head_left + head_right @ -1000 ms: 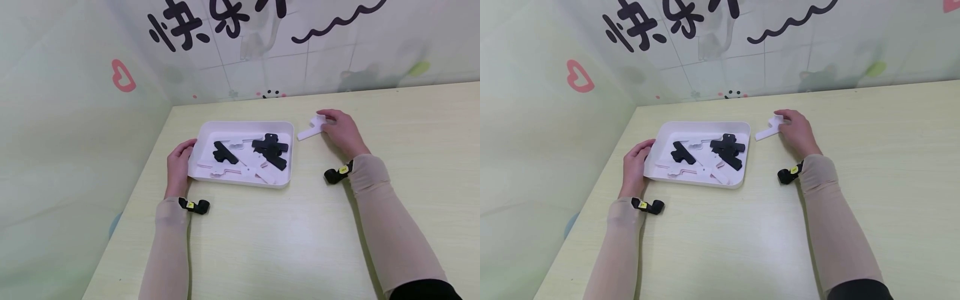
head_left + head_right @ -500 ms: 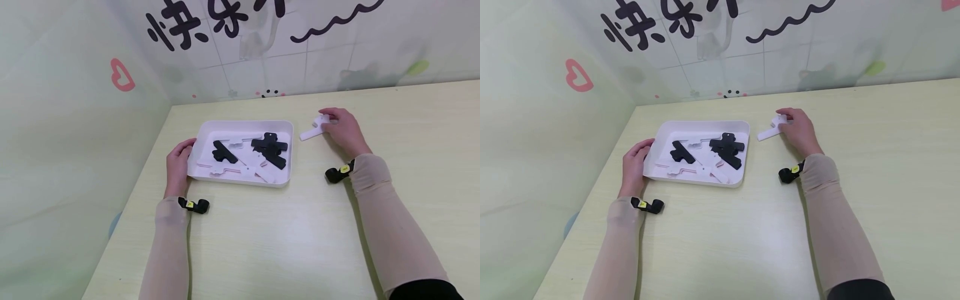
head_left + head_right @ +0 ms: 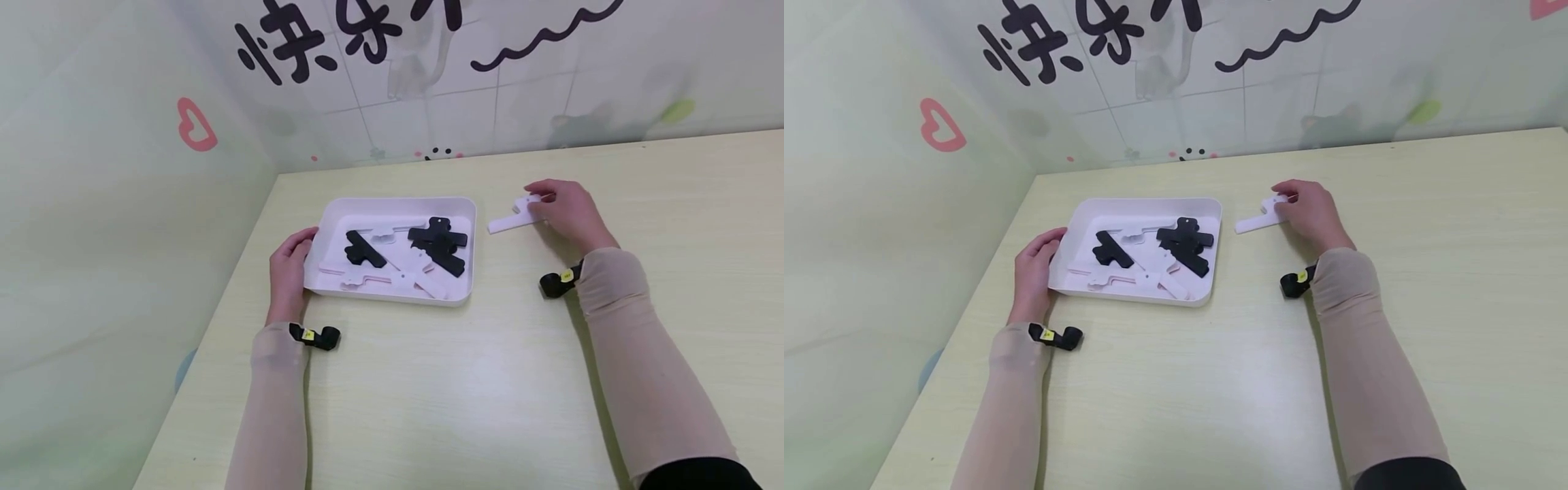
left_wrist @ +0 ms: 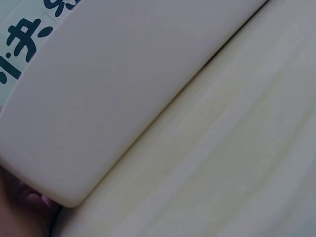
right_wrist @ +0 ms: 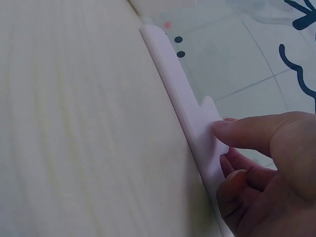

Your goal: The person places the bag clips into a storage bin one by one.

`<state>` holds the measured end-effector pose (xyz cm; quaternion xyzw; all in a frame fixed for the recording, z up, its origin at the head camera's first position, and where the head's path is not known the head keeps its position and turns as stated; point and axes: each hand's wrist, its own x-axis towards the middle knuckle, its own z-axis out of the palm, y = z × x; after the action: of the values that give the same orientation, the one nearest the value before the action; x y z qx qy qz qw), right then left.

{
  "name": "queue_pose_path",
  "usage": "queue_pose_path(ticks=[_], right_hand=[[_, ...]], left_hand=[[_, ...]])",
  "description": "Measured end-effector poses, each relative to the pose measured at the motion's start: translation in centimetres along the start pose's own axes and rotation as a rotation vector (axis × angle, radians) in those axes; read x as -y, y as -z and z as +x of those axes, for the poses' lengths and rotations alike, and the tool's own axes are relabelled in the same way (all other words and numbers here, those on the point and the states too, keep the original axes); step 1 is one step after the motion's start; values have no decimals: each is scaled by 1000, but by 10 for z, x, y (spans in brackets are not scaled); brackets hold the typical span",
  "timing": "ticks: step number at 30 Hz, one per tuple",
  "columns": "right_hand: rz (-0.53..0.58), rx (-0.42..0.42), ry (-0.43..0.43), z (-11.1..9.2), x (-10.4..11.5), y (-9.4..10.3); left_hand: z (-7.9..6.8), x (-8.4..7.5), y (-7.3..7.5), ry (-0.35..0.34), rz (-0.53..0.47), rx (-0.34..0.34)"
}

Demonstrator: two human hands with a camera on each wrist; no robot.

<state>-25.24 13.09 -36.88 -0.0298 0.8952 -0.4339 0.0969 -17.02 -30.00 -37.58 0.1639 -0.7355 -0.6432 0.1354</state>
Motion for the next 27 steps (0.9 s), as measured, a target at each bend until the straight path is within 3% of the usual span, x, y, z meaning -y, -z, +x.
queue_pose_path(ticks=[12,27], right_hand=[[-127,20,39,-3,10,9],[-170,36,70,-5,15,9]], left_hand=[[2,1,0,11,15,-3],[1,2,1,1,9,0]])
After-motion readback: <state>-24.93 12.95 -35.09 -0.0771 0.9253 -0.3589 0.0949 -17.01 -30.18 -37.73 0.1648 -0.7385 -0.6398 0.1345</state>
